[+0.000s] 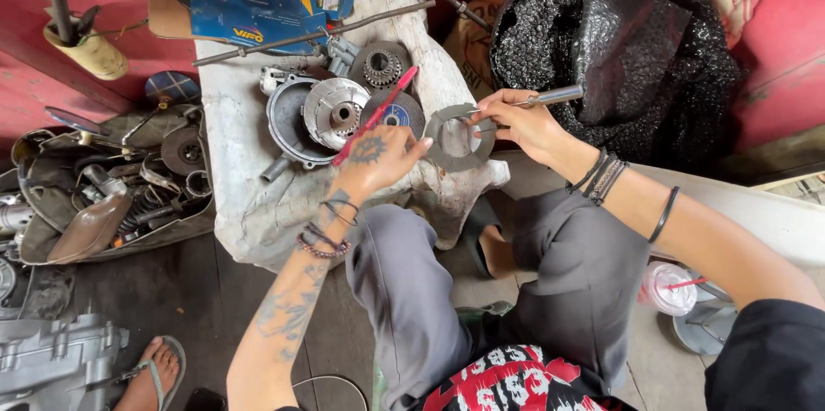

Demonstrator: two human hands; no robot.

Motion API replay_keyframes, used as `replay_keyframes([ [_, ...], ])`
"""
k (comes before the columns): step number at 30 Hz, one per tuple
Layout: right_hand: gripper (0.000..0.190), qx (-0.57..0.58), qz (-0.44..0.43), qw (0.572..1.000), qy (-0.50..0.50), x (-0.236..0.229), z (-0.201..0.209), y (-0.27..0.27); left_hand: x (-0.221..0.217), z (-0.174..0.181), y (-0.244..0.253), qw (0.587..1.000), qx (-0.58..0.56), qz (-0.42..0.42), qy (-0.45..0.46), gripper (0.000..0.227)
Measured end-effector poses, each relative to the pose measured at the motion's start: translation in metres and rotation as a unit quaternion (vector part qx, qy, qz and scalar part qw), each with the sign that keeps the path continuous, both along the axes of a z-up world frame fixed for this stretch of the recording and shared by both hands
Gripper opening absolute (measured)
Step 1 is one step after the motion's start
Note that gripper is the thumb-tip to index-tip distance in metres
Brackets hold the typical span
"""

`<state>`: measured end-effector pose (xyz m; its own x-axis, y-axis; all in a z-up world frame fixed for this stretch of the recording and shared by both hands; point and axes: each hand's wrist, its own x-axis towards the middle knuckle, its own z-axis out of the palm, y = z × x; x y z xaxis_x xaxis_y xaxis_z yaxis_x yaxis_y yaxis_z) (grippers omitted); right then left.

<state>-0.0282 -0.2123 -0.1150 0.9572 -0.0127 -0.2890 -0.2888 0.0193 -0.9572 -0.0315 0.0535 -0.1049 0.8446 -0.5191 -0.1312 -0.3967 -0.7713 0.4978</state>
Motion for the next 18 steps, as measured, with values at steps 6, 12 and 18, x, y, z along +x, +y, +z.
replay_keyframes([
  [6,0.013,-0.089,0.053,0.995,-0.008,0.006,0.013,0.001,0.024,-0.043,-0.014,0.996,-0.077,0.032,-0.033,0.027],
  [12,0.015,-0.152,0.075,0.985,-0.04,0.015,0.005,-0.016,0.067,-0.074,-0.018,0.982,-0.182,0.026,0.052,0.017],
  [18,0.016,-0.1,0.036,0.977,-0.186,0.037,-0.001,-0.035,0.093,-0.066,-0.015,0.944,-0.273,-0.008,0.185,0.015],
])
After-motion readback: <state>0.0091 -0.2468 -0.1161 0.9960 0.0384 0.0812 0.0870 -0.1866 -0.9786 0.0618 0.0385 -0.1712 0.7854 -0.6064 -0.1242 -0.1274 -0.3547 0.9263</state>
